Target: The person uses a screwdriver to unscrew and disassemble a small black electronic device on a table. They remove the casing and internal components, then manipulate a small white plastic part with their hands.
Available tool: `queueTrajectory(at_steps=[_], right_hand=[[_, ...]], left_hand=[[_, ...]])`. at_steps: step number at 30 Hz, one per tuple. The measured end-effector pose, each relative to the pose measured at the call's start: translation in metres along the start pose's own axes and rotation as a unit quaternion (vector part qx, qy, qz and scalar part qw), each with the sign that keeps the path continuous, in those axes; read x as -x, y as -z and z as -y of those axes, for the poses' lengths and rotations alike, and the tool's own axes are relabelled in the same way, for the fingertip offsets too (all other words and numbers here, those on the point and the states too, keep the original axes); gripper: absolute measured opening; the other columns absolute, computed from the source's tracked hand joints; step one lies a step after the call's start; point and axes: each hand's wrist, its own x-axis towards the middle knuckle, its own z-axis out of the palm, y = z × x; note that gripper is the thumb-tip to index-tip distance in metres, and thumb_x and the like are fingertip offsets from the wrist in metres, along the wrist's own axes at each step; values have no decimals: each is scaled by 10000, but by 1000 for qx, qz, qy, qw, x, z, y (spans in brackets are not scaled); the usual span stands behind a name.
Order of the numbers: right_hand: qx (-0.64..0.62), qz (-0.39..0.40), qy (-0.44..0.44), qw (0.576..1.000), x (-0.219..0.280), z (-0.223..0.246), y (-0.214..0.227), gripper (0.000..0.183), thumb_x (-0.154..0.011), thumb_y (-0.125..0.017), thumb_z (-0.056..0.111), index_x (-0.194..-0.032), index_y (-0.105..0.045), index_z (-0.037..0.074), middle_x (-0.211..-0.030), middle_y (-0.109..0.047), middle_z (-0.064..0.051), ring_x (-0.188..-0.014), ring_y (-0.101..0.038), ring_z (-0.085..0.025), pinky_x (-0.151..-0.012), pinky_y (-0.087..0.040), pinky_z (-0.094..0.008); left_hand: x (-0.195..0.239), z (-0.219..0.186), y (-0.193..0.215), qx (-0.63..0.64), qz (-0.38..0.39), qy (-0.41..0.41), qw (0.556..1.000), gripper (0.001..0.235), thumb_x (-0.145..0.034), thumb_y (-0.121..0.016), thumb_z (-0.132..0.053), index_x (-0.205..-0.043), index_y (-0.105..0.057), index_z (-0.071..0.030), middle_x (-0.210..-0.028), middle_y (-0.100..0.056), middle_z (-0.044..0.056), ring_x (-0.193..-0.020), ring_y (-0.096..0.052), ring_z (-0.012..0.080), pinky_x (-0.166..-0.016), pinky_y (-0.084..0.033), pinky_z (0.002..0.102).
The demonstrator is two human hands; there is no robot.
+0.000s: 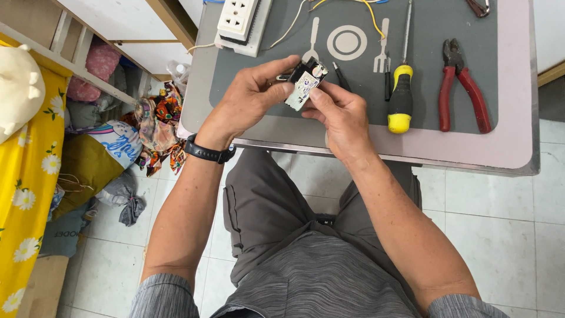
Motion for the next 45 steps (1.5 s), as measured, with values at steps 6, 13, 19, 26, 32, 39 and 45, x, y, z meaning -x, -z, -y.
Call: queueTrajectory(at_steps=[6, 13, 19, 26, 32, 39, 45], right_hand=[[14, -4, 3, 1000, -1, -2, 1, 349, -873, -655, 216, -1151, -678, 6, -937, -702, -71, -837, -662, -146, -690, -604, -278], [176, -63, 119, 975, 17, 7, 10, 414, -890, -715, 114, -1231, -578, -77, -1098, -652, -317, -906, -719, -355, -664, -636, -370], [594, -150, 486, 623, -13, 29, 82, 372, -749, -895, 62, -1085, -740, 18, -999, -693, -135, -978, -633, -349, -883, -497, -431], [862, -23, 266, 431, -45, 38, 91, 223, -844, -685, 352, -995, -754, 203, -887, -732, -28, -1019, -546, -296, -908, -325, -440], [866, -29, 266, 422, -43, 32, 95, 149, -841, -649, 278, -915, -734, 179, -728, -689, -58, -920, -549, -297, -877, -339, -413], [765, 30, 311, 563, -41, 31, 96, 465, -709, -574, -33, -1107, -760, 116, -777, -686, -63, -834, -582, -311, -840, -366, -410], [733, 33, 322, 599, -47, 17, 100, 383, -760, -562, -51, -1082, -742, 54, -839, -563, -104, -829, -559, -321, -795, -425, -447]], left_hand=[[4, 5, -2, 13, -6, 12, 1000, 558, -881, -674, -40, -1396, -491, -152, -1410, -545, 27, -1035, -558, 57, -983, -477, 217], [1, 46, 1, -25, -100, -60, 993, 550, -856, -729, 42, -1361, -539, -60, -1257, -608, 239, -1082, -649, 322, -896, -564, 407], [8, 65, 0, -236, -180, -95, 950, 547, -767, -796, -100, -1289, -637, -143, -1131, -688, 112, -1046, -640, 320, -929, -504, 418], [13, 60, -8, -300, -146, -61, 941, 610, -800, -628, -157, -1389, -474, -172, -1166, -638, 62, -943, -528, 271, -845, -446, 379], [12, 67, -7, -288, -183, -42, 939, 629, -793, -643, -213, -1387, -443, -160, -1190, -653, 75, -1012, -563, 290, -883, -441, 390], [14, 61, 4, -27, -214, 7, 976, 530, -816, -690, -188, -1328, -579, -109, -800, -423, -69, -693, -363, 67, -659, -356, 204], [16, 53, 6, -18, -201, -11, 979, 425, -834, -671, -158, -1253, -615, -111, -1017, -621, -59, -723, -446, 45, -756, -464, 214]])
